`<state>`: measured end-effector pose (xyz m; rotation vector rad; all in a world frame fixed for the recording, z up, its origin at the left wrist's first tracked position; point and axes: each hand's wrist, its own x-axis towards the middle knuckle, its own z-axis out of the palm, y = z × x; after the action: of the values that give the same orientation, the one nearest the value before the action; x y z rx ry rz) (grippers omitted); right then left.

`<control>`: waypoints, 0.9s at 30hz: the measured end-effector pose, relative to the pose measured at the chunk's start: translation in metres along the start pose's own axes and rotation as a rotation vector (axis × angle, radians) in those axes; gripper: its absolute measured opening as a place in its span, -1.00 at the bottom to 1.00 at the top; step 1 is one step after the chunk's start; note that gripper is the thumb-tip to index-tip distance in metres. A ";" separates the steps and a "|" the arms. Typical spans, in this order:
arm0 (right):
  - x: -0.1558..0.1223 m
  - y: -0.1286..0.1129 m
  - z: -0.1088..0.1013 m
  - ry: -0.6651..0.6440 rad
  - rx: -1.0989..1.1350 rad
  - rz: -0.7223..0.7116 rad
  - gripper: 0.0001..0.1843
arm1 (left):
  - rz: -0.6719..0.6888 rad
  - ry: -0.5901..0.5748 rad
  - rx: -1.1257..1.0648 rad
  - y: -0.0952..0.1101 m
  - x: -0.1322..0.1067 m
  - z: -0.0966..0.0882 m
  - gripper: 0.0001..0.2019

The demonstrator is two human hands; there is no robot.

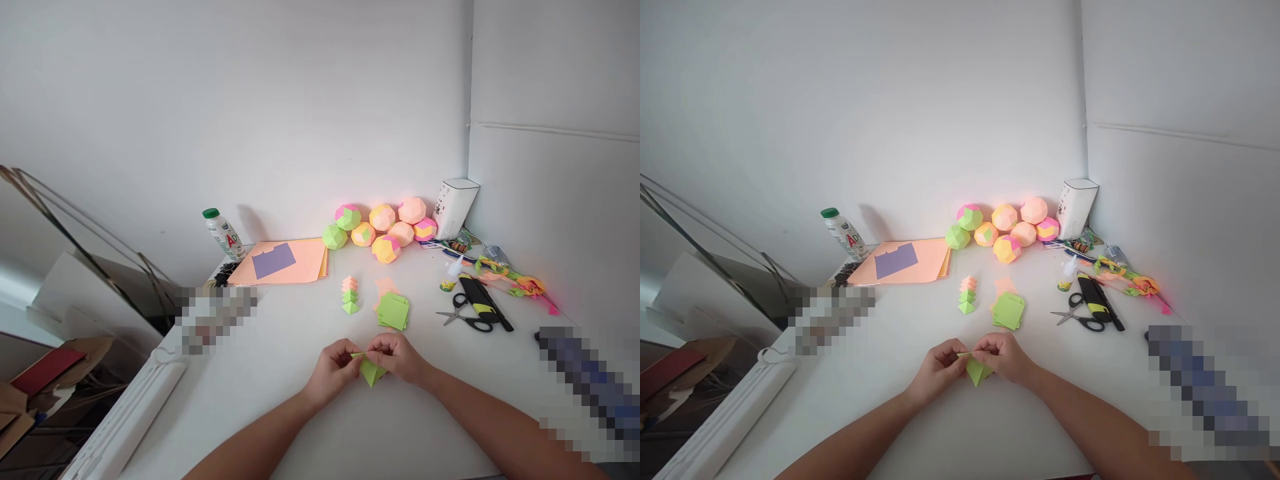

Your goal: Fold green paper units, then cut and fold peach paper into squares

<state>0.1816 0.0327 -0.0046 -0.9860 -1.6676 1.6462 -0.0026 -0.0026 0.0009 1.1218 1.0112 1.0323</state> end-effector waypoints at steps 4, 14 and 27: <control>-0.001 0.000 0.002 -0.010 -0.060 -0.035 -0.72 | 0.002 0.020 0.039 -0.001 -0.001 0.003 -0.81; 0.002 -0.005 -0.002 0.074 -0.018 -0.009 -0.73 | -0.013 0.125 -0.028 0.007 0.000 -0.001 -0.77; -0.004 -0.008 0.008 0.063 -0.156 -0.056 -0.94 | -0.009 0.018 0.043 0.003 -0.001 0.007 -0.75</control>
<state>0.1763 0.0251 0.0036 -1.0448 -1.7859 1.4518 0.0032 -0.0044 0.0048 1.1438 1.0561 1.0195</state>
